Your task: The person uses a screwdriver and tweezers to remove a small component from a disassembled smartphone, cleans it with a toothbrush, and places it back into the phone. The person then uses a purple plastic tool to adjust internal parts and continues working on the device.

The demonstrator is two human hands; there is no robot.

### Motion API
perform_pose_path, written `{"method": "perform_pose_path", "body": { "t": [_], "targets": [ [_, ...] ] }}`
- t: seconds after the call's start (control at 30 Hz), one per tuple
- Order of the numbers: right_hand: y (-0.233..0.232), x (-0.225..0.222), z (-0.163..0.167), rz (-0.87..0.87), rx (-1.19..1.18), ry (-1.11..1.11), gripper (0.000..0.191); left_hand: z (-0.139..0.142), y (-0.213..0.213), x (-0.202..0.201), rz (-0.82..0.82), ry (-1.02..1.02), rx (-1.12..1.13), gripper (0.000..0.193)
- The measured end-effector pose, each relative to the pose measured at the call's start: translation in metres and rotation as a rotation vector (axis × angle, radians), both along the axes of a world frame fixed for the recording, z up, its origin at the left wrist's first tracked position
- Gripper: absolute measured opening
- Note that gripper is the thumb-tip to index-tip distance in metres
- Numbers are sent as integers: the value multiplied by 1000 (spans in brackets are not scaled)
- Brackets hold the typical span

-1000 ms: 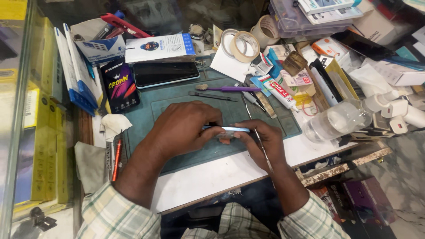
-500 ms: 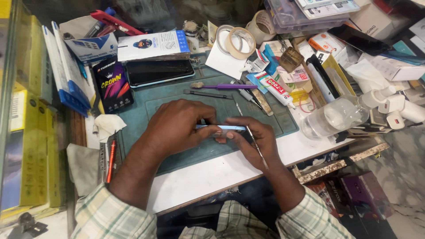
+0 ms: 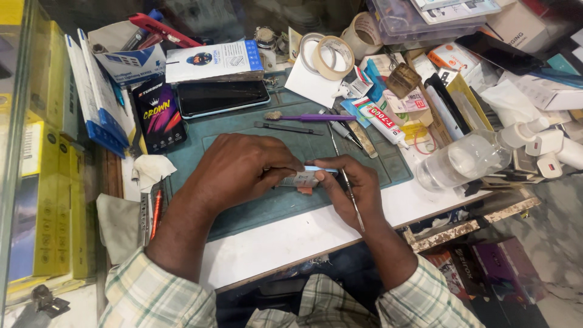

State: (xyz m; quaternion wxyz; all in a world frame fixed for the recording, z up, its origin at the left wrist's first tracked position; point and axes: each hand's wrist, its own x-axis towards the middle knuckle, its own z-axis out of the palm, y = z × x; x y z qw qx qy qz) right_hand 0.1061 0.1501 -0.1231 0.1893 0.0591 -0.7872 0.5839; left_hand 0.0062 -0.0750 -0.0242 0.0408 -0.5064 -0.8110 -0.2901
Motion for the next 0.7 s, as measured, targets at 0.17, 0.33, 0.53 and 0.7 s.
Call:
{"method": "perform_pose_path", "body": {
  "t": [0.17, 0.33, 0.53, 0.7],
  "targets": [
    [1, 5, 6, 25, -136, 85, 26, -4, 3, -2, -28, -65, 33, 14],
    [2, 8, 9, -42, 154, 225, 18, -5, 3, -2, -13, -112, -17, 16],
    [9, 11, 8, -33, 183, 150, 22, -4, 8, 4, 14, -74, -72, 22],
    [11, 8, 1, 7, 23, 105, 22, -1, 12, 8, 2, -3, -78, 40]
  ]
}}
